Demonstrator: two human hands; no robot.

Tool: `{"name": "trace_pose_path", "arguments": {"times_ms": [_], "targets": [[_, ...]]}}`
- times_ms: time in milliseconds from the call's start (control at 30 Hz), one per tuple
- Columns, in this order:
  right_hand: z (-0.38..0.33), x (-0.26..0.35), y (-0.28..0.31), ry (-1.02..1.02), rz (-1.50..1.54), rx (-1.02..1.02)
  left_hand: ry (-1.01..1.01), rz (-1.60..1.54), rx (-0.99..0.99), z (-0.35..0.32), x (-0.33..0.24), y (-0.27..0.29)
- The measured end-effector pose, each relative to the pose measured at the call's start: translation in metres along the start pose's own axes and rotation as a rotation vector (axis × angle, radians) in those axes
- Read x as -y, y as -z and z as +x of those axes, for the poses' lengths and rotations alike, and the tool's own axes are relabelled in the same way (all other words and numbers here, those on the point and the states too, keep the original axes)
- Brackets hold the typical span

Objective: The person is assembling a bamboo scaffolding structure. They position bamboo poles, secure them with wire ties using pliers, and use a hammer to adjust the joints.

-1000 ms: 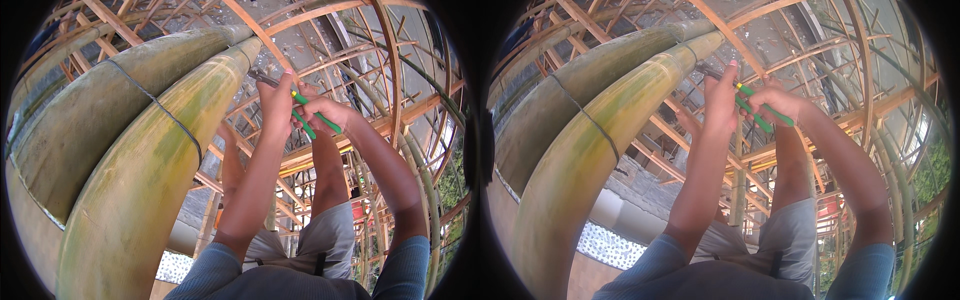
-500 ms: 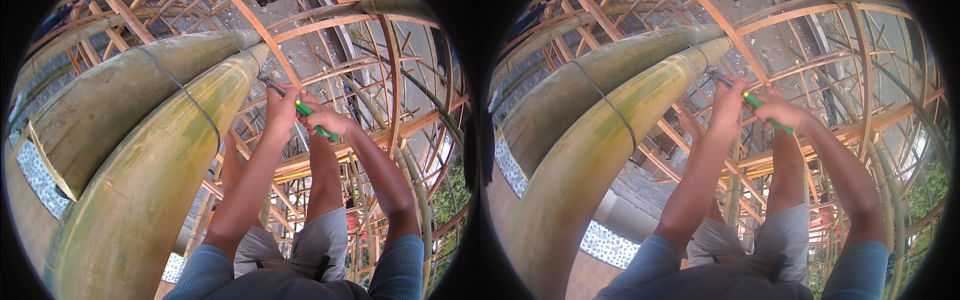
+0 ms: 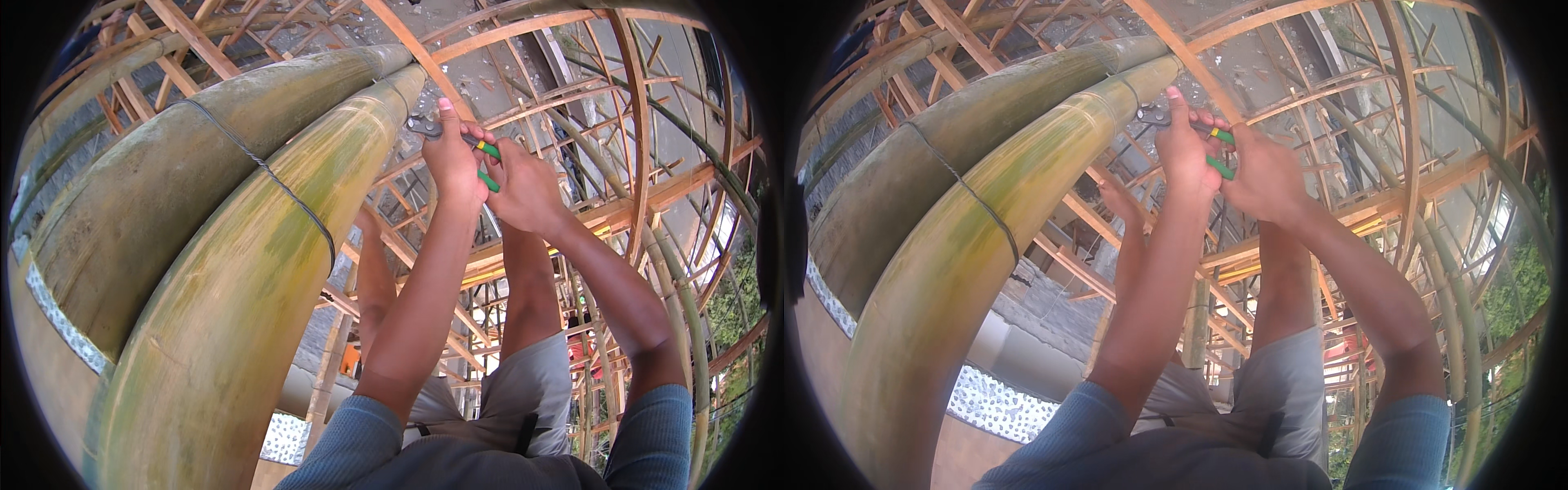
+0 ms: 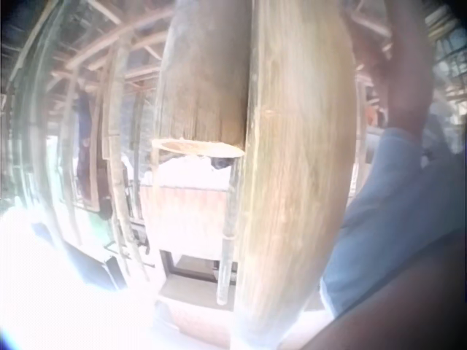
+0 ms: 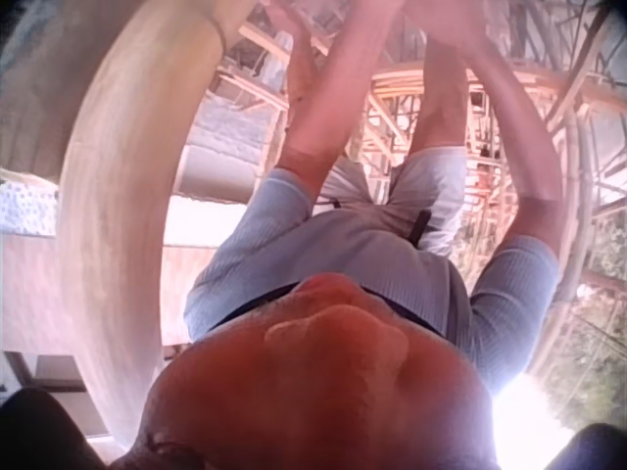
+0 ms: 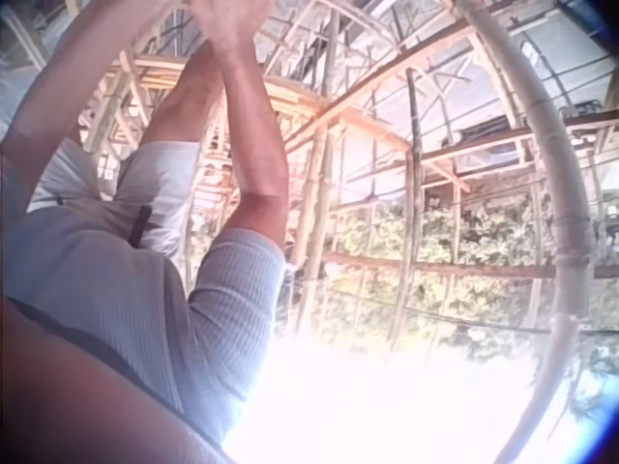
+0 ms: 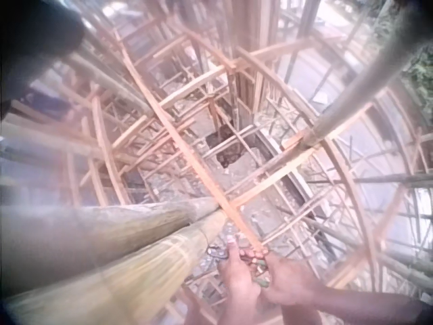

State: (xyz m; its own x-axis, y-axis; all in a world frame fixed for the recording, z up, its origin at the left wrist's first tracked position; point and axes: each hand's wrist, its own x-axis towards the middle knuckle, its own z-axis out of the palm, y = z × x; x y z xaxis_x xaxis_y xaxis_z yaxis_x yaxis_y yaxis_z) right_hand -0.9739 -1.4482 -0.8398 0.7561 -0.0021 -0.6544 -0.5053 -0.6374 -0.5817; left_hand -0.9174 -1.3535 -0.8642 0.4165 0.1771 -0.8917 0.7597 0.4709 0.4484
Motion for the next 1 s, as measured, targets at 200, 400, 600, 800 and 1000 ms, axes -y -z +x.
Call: {"name": "trace_pose_path", "arguments": {"times_ms": [200, 400, 600, 800, 1000], "targets": [[-0.007, 0.006, 0.009, 0.046, 0.022, 0.119, 0.081, -0.061, 0.087, 0.004, -0.003, 0.012], [0.008, -0.097, 0.013, -0.196, 1.388, 1.218, 0.118, -0.026, 0.189, 0.001, -0.01, 0.014], [0.016, -0.064, -0.037, -0.413, 1.845, 1.583, 0.167, -0.033, 0.256, 0.004, -0.013, 0.026], [-0.001, -0.047, -0.025, -0.443, 1.692, 1.407, 0.211, -0.087, 0.311, -0.002, -0.02, 0.028], [0.004, -0.043, -0.01, -0.448, 1.439, 1.153, 0.172, -0.184, 0.446, 0.014, -0.006, 0.036]]}}
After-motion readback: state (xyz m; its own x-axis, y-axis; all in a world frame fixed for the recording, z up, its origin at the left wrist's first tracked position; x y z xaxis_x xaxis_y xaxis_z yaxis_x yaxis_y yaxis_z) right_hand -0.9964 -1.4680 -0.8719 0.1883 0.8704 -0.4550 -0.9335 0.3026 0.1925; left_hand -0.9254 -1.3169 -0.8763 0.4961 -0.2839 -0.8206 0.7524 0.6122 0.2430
